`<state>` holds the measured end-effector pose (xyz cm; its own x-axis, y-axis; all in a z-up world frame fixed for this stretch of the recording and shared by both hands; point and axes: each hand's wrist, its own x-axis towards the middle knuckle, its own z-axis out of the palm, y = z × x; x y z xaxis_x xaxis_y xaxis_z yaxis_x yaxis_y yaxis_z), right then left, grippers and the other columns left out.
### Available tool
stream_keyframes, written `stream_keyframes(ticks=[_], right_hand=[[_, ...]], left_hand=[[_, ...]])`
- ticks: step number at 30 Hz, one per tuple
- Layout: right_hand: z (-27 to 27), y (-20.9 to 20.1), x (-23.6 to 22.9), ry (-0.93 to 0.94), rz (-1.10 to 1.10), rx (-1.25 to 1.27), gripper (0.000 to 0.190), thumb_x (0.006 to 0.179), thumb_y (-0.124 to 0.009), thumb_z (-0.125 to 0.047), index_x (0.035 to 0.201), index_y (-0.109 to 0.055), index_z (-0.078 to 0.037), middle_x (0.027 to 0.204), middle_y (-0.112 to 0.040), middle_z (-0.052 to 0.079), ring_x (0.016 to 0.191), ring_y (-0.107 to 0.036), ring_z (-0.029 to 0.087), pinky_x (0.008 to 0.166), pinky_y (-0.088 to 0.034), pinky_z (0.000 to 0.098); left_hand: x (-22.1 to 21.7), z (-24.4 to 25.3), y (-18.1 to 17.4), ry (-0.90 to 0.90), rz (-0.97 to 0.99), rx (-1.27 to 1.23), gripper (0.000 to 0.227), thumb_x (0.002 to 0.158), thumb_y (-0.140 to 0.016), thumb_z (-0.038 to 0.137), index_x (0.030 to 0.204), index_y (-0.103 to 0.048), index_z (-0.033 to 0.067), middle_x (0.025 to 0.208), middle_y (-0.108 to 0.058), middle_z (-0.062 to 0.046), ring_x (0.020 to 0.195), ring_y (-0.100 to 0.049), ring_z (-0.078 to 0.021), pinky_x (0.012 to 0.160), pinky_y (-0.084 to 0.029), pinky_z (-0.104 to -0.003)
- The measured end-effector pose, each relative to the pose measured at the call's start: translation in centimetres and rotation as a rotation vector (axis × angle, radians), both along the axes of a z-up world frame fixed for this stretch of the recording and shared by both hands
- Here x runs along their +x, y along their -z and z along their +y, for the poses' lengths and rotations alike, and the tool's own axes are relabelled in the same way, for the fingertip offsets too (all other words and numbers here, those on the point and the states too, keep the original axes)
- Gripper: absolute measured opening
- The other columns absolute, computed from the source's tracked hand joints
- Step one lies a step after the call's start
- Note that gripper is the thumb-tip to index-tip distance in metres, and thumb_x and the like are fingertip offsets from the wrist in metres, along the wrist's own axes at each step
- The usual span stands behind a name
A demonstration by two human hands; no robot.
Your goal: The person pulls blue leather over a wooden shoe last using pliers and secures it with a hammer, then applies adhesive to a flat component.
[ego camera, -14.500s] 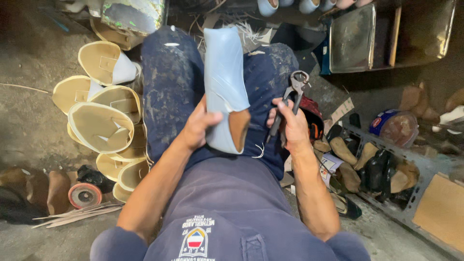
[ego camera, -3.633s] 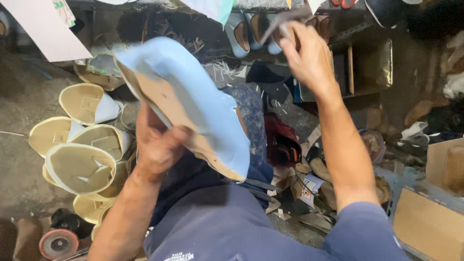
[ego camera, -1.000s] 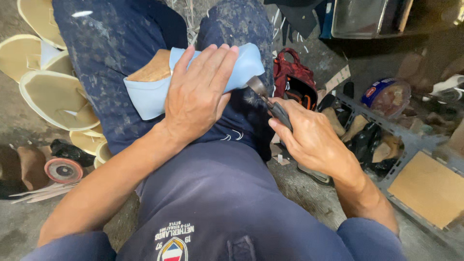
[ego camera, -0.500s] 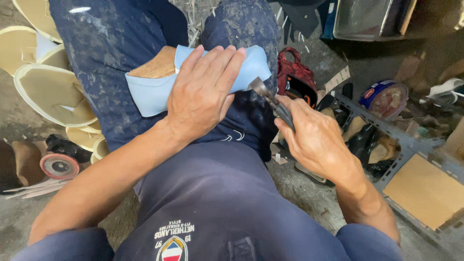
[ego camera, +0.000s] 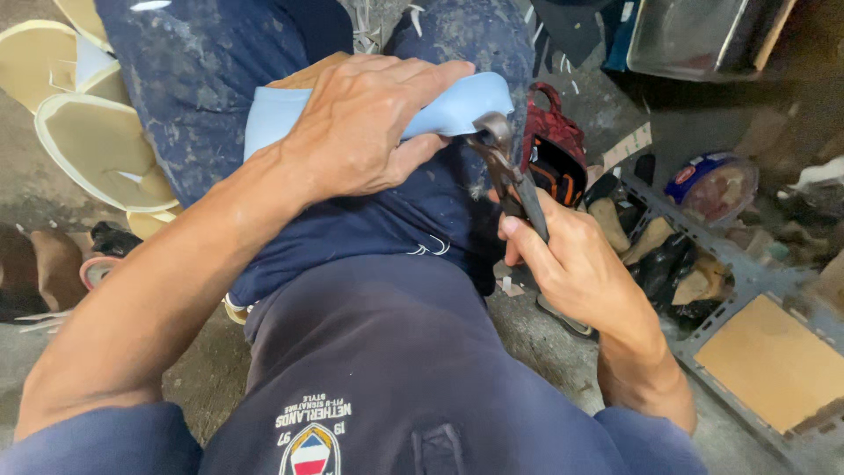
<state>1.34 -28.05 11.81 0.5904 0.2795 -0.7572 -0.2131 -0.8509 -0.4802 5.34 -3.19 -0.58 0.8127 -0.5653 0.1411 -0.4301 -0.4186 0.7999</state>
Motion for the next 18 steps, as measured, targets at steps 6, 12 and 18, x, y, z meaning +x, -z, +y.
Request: stream_keyframes(ticks=[6, 12, 18], right_hand=[[0.1, 4.0, -1.1, -0.029, -0.293, 0.112, 0.022, 0.107, -0.048, -0.022, 0.095, -0.058, -0.007, 0.072, -0.065, 0.001, 0.066, -0.062, 0.023, 0.072, -0.046, 0.0376], [-0.1, 7.8, -2.5, 0.011, -0.552, 0.160, 0.012, 0.107, -0.053, -0.011, 0.104, -0.060, -0.002, 0.073, -0.063, 0.002, 0.066, -0.062, 0.023, 0.070, -0.049, 0.0370], [-0.1, 9.1, -3.9, 0.043, -0.683, 0.138, 0.028, 0.106, -0.058, -0.010, 0.129, -0.059, 0.006, 0.093, -0.073, 0.015, 0.072, -0.074, 0.024, 0.075, -0.056, 0.0387]], left_hand=[[1.8, 0.6, -0.5, 0.014, 0.159, 0.061, 0.053, 0.096, -0.070, 0.029, 0.142, -0.054, 0.0076, 0.105, -0.072, -0.016, 0.091, -0.067, -0.0433, 0.073, -0.048, -0.053], [2.3, 0.8, -0.9, 0.028, 0.234, 0.043, 0.051, 0.097, -0.069, 0.028, 0.142, -0.053, 0.0115, 0.108, -0.073, -0.011, 0.100, -0.067, -0.0405, 0.066, -0.045, -0.053], [2.1, 0.9, -0.9, 0.034, 0.244, 0.071, 0.054, 0.096, -0.068, 0.029, 0.144, -0.052, 0.0117, 0.115, -0.072, -0.015, 0.101, -0.066, -0.0424, 0.068, -0.046, -0.054]])
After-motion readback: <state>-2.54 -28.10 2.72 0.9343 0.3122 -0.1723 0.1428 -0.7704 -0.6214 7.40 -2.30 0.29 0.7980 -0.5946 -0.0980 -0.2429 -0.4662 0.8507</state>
